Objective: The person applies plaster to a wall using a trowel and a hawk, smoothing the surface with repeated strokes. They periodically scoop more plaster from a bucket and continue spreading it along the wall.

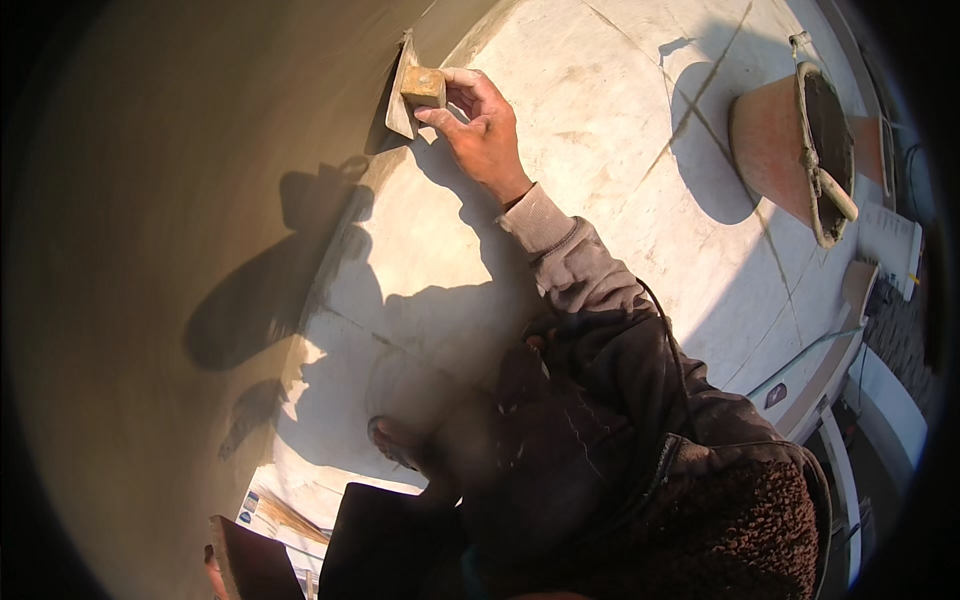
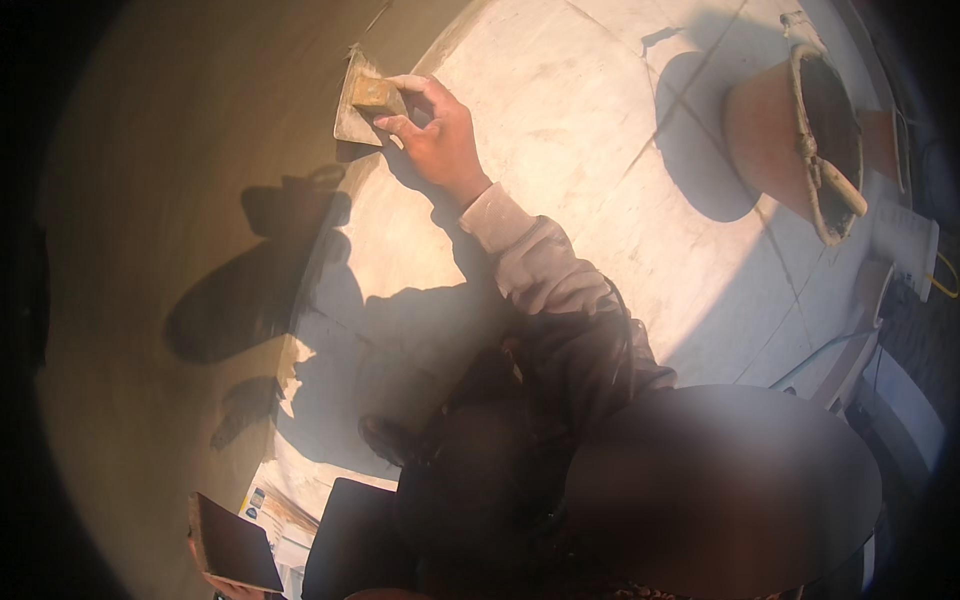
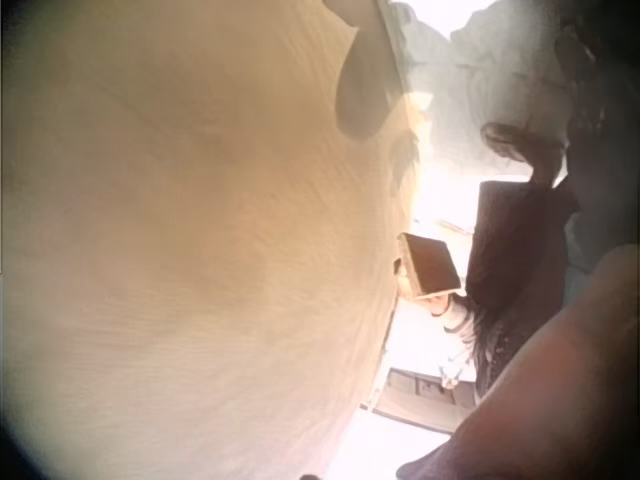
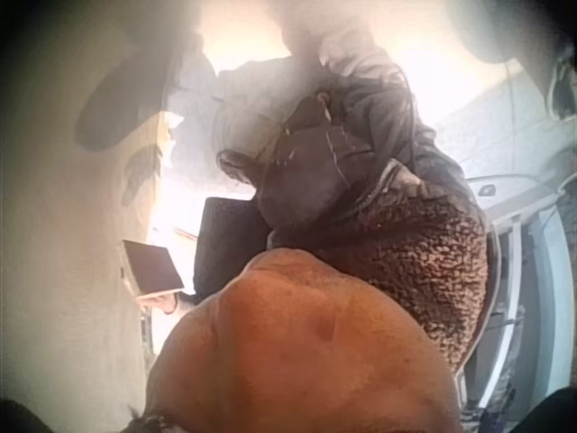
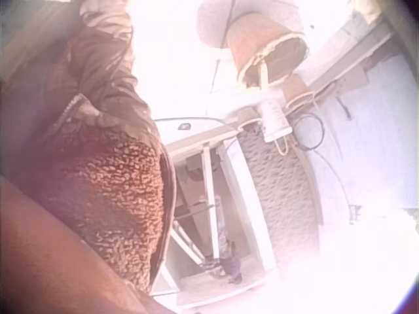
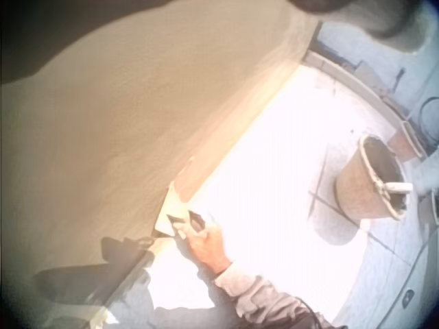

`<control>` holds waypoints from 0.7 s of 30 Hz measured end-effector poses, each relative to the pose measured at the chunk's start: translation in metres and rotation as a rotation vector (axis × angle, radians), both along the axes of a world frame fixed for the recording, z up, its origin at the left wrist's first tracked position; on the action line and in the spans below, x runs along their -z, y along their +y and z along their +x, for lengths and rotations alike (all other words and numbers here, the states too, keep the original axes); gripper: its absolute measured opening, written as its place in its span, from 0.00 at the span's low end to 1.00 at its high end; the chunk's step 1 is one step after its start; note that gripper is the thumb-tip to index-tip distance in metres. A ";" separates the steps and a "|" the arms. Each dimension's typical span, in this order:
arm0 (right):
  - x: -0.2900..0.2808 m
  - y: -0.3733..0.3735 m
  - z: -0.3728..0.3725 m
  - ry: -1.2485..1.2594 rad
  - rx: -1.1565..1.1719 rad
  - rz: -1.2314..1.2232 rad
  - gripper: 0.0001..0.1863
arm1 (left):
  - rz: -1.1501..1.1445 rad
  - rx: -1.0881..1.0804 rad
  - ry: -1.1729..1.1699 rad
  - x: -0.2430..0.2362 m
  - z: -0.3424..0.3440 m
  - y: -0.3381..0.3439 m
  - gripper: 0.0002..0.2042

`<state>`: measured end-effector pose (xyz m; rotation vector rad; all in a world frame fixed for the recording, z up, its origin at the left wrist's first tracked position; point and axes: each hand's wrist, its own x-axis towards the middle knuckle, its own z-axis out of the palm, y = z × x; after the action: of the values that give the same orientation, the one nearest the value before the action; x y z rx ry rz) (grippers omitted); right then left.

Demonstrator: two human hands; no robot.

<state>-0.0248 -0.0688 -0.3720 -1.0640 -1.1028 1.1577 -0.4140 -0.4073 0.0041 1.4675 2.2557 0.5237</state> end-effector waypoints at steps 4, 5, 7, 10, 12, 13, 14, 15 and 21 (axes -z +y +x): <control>0.005 -0.014 -0.020 -0.117 0.063 0.010 0.23 | 0.044 0.184 0.062 0.001 0.023 0.025 0.38; 0.005 -0.019 -0.025 -0.133 0.069 0.010 0.22 | 0.043 0.205 0.069 0.000 0.026 0.030 0.36; 0.005 -0.026 -0.035 -0.152 0.089 0.042 0.21 | 0.007 0.215 0.083 -0.005 0.024 0.027 0.33; 0.004 -0.036 -0.043 -0.206 0.088 0.075 0.20 | -0.022 0.221 0.098 -0.012 0.021 0.019 0.29; 0.001 -0.043 -0.050 -0.148 0.089 0.069 0.20 | -0.032 0.241 0.126 -0.015 0.021 0.017 0.27; -0.003 -0.048 -0.056 -0.114 0.093 0.071 0.20 | -0.040 0.255 0.148 -0.016 0.022 0.016 0.25; -0.006 -0.053 -0.060 -0.080 0.096 0.072 0.20 | -0.050 0.292 0.199 -0.019 0.024 0.016 0.24; -0.010 -0.056 -0.064 -0.105 0.100 0.119 0.20 | -0.062 0.336 0.268 -0.021 0.026 0.017 0.23; -0.016 -0.076 -0.081 -0.220 0.002 0.157 0.21 | -0.081 0.378 0.191 -0.031 0.012 -0.007 0.35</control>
<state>-0.1056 -0.1453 -0.3559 -1.0864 -1.3413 0.9515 -0.4019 -0.4138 0.0350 1.9098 2.0291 0.1794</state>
